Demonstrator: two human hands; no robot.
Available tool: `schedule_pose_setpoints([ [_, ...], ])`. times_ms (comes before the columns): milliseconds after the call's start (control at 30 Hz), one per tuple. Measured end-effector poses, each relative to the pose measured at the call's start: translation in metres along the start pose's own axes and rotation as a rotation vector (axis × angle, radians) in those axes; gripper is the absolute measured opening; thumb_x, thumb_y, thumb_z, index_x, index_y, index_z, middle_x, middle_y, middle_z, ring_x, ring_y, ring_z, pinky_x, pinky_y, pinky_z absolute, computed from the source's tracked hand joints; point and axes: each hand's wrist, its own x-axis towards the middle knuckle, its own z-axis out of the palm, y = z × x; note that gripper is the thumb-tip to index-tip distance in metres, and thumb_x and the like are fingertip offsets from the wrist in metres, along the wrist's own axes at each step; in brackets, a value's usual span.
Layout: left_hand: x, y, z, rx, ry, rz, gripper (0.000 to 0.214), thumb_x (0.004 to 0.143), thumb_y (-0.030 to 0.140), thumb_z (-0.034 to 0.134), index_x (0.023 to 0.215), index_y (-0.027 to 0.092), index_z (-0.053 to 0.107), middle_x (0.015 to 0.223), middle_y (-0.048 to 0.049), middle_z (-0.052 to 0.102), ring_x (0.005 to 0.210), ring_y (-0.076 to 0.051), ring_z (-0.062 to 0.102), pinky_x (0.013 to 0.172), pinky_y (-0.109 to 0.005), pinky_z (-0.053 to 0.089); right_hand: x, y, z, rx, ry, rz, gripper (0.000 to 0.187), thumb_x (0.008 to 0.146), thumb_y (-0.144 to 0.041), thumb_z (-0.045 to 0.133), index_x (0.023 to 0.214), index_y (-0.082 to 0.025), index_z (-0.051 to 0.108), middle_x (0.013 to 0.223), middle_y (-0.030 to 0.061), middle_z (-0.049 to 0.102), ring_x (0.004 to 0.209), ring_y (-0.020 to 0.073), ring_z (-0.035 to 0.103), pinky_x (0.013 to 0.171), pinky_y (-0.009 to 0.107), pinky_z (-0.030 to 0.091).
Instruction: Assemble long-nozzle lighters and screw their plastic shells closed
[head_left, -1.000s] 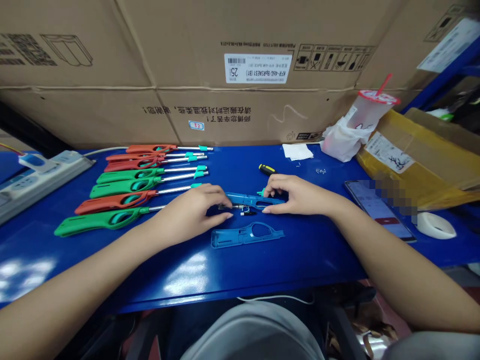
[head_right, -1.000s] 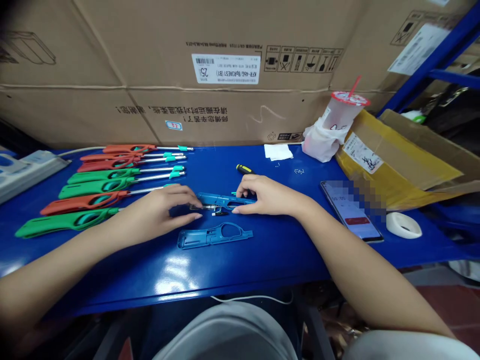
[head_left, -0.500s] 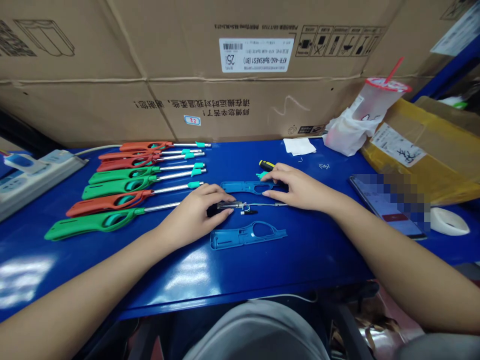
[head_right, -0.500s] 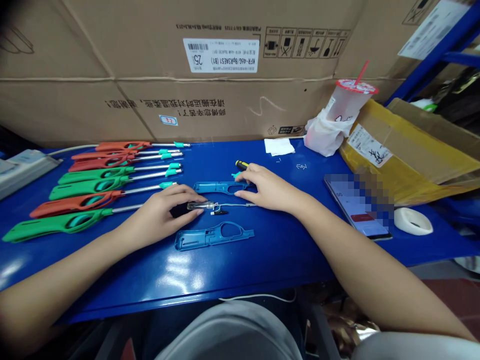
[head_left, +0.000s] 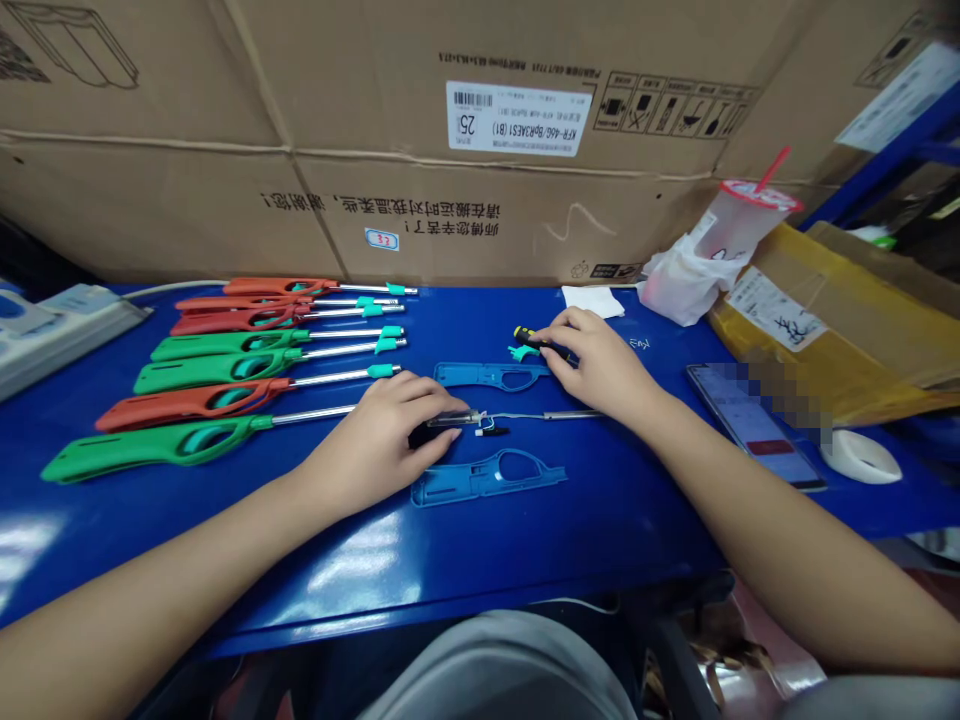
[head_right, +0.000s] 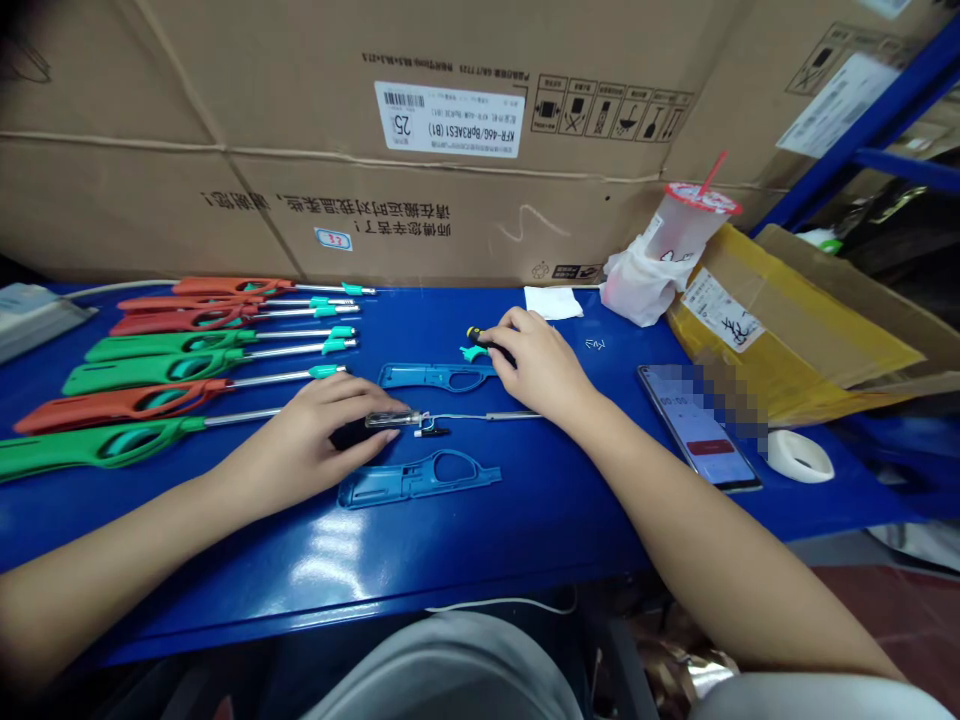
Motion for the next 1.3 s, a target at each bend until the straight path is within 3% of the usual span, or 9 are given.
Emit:
schedule_pose_setpoints([
  [267,0.001,-0.005,0.005,-0.018,0.01,0.012,0.025,0.105,0.031,0.056,0.119,0.024,0.075,0.112,-0.0069,0.074,0.1,-0.024,0.065,0.092,-0.042,0.049,0.01,0.006,0.018,0.046,-0.005,0.054,0.009,0.091,-0.025,0.068,0.086,-0.021,0.074,0.103,0.0107,0.061,0.099,0.0289,0.06,0.093,0.05,0.054],
  [467,0.001,-0.004,0.002,-0.026,-0.007,0.024,0.025,0.105,0.029,0.056,0.12,0.023,0.076,0.11,-0.0077,0.074,0.099,-0.024,0.065,0.091,-0.04,0.051,0.003,-0.023,-0.016,0.154,0.049,0.053,0.007,0.093,-0.023,0.068,0.086,-0.021,0.068,0.101,0.008,0.064,0.09,0.0231,0.063,0.086,0.041,0.054],
  [600,0.002,0.0,0.0,-0.016,-0.014,0.013,0.026,0.105,0.029,0.056,0.122,0.021,0.075,0.113,-0.0092,0.073,0.101,-0.025,0.065,0.093,-0.042,0.051,-0.012,-0.064,-0.051,0.051,-0.363,-0.26,0.015,0.101,-0.025,0.06,0.091,-0.02,0.069,0.101,0.0081,0.068,0.095,0.0243,0.064,0.087,0.04,0.05],
  [667,0.002,0.001,0.0,0.016,-0.019,0.008,0.027,0.105,0.031,0.056,0.121,0.021,0.075,0.113,-0.0095,0.073,0.102,-0.026,0.065,0.094,-0.044,0.05,-0.014,-0.073,-0.055,-0.003,-0.484,-0.334,0.019,0.104,-0.022,0.056,0.091,-0.019,0.069,0.097,0.007,0.069,0.094,0.0243,0.065,0.087,0.04,0.048],
  [733,0.002,0.0,0.0,0.046,-0.019,-0.003,0.027,0.105,0.033,0.057,0.121,0.021,0.075,0.114,-0.0096,0.074,0.103,-0.026,0.065,0.095,-0.044,0.05,-0.012,-0.071,-0.048,-0.015,-0.491,-0.311,0.019,0.104,-0.024,0.056,0.093,-0.019,0.07,0.097,0.0073,0.07,0.095,0.0244,0.065,0.086,0.039,0.047],
  [833,0.003,-0.001,0.001,0.05,-0.012,-0.013,0.027,0.105,0.035,0.059,0.122,0.022,0.075,0.115,-0.0096,0.074,0.104,-0.026,0.065,0.095,-0.043,0.05,-0.006,-0.051,-0.028,-0.053,-0.368,-0.194,0.019,0.104,-0.023,0.055,0.095,-0.019,0.071,0.101,0.0092,0.072,0.094,0.0247,0.066,0.086,0.039,0.048],
  [933,0.003,-0.003,0.0,0.048,-0.019,-0.007,0.026,0.105,0.035,0.058,0.119,0.022,0.076,0.114,-0.0091,0.074,0.103,-0.025,0.065,0.095,-0.042,0.05,-0.003,-0.032,-0.016,-0.013,-0.383,-0.167,0.015,0.101,-0.022,0.059,0.094,-0.02,0.072,0.101,0.0083,0.073,0.095,0.0249,0.068,0.085,0.038,0.048],
  [1133,0.001,-0.004,-0.001,0.074,-0.023,0.02,0.024,0.105,0.035,0.059,0.117,0.022,0.076,0.114,-0.0076,0.074,0.102,-0.025,0.066,0.096,-0.043,0.047,-0.012,-0.025,-0.041,0.159,-0.376,-0.058,0.011,0.096,-0.03,0.066,0.093,-0.022,0.072,0.098,0.0044,0.074,0.087,0.0207,0.068,0.077,0.033,0.048],
  [1300,0.001,-0.006,0.001,0.081,-0.034,0.008,0.021,0.106,0.031,0.058,0.113,0.021,0.075,0.11,-0.0069,0.075,0.102,-0.025,0.066,0.092,-0.04,0.048,-0.028,-0.028,-0.047,0.06,-0.553,-0.038,0.007,0.095,-0.024,0.065,0.101,-0.022,0.068,0.106,0.006,0.072,0.093,0.0238,0.067,0.078,0.035,0.047],
])
